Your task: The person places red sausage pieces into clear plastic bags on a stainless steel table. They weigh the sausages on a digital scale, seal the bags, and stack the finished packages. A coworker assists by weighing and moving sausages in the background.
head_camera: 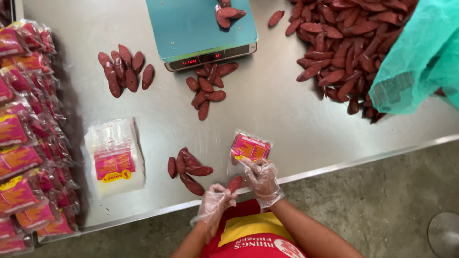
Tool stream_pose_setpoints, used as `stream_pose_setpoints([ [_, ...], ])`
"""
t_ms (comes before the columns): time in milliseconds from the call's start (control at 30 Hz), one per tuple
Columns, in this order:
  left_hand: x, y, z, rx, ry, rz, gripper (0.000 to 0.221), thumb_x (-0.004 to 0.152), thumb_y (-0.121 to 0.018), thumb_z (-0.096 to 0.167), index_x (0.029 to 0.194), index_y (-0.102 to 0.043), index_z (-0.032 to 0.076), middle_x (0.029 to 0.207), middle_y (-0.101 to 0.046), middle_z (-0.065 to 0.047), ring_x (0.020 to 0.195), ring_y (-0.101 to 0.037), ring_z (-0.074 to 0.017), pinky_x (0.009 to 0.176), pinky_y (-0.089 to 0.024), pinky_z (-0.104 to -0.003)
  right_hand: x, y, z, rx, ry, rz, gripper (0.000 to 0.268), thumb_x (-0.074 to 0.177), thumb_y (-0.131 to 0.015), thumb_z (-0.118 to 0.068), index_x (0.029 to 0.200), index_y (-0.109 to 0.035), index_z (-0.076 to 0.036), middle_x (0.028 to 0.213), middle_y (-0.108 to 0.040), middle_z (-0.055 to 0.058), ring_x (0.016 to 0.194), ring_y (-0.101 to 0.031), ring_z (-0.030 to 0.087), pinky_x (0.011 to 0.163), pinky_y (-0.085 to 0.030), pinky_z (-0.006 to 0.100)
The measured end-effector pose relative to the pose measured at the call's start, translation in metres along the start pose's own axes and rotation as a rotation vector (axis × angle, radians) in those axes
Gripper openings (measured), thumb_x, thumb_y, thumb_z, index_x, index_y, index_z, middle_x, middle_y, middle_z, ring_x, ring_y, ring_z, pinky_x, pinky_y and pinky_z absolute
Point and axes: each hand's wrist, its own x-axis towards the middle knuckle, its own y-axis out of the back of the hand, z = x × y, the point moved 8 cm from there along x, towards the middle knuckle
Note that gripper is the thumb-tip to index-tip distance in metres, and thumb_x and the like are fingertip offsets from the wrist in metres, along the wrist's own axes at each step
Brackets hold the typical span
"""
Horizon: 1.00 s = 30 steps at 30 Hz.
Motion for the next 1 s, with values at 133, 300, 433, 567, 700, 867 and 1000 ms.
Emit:
stream_pose_setpoints([
  [133,0.014,-0.038,-0.027,-0.153,-0.134,0.077,0.017,0.095,-0.068,0.007,0.100,-0.051,0.008,0.091,-0.066,-0.010,0.081,-0.067,-0.0186,0.073,-0.058,-0.030,0.005,0.008,-0.006,0.057,0.088,0.043,0.035,0.089,-0.071,-0.011,0.123,-0.075,-0.017,0.089,-0.061,0.009,0.078,-0.059,0.025,0.075,-0.047,0.042],
  [300,0.035,-0.081,-0.018,-0.466,-0.207,0.028,0.016,0.094,-0.061,0.003,0.106,-0.053,0.010,0.096,-0.062,-0.007,0.086,-0.065,-0.0162,0.080,-0.057,-0.031,0.000,0.014,-0.009,0.049,0.054,-0.011,0.039,0.089,-0.070,-0.013,0.128,-0.074,-0.017,0.096,-0.059,0.011,0.088,-0.055,0.028,0.083,-0.045,0.044],
  [433,0.028,-0.073,-0.022,-0.282,-0.181,0.144,0.013,0.096,-0.057,0.004,0.108,-0.052,0.007,0.099,-0.064,-0.009,0.086,-0.066,-0.0170,0.078,-0.058,-0.031,-0.002,0.013,-0.004,0.067,-0.018,-0.067,0.038,0.093,-0.069,-0.015,0.130,-0.074,-0.020,0.097,-0.061,0.008,0.091,-0.055,0.026,0.085,-0.044,0.043],
  [567,0.011,-0.057,-0.013,-0.149,-0.169,0.155,0.012,0.098,-0.055,0.003,0.108,-0.050,0.006,0.101,-0.067,-0.012,0.091,-0.071,-0.0187,0.083,-0.060,-0.032,0.005,0.011,-0.013,0.003,0.086,-0.123,0.039,0.093,-0.068,-0.015,0.132,-0.071,-0.017,0.087,-0.067,-0.005,0.090,-0.056,0.024,0.089,-0.041,0.047],
  [700,0.015,-0.078,0.000,-0.030,-0.210,0.034,0.018,0.101,-0.053,0.005,0.119,-0.052,0.008,0.099,-0.067,-0.009,0.089,-0.066,-0.0145,0.081,-0.057,-0.030,-0.002,0.012,-0.017,-0.129,0.113,-0.087,0.037,0.090,-0.070,-0.020,0.126,-0.075,-0.021,0.090,-0.062,0.004,0.091,-0.054,0.025,0.089,-0.039,0.045],
  [867,0.036,-0.102,0.006,-0.116,-0.078,0.171,0.024,0.101,-0.055,0.014,0.125,-0.053,0.010,0.109,-0.068,-0.006,0.096,-0.067,-0.0140,0.085,-0.058,-0.030,-0.007,0.001,-0.002,0.044,0.037,-0.055,0.033,0.096,-0.065,-0.017,0.127,-0.074,-0.020,0.104,-0.065,0.005,0.097,-0.052,0.027,0.092,-0.042,0.042],
  [1000,0.035,-0.093,0.012,-0.174,0.024,0.101,0.033,0.102,-0.059,0.023,0.132,-0.055,0.008,0.112,-0.070,-0.012,0.091,-0.067,-0.0210,0.077,-0.056,-0.035,-0.012,-0.003,0.008,-0.094,0.016,-0.078,0.033,0.092,-0.068,-0.016,0.122,-0.079,-0.020,0.094,-0.061,0.007,0.093,-0.054,0.026,0.088,-0.042,0.044],
])
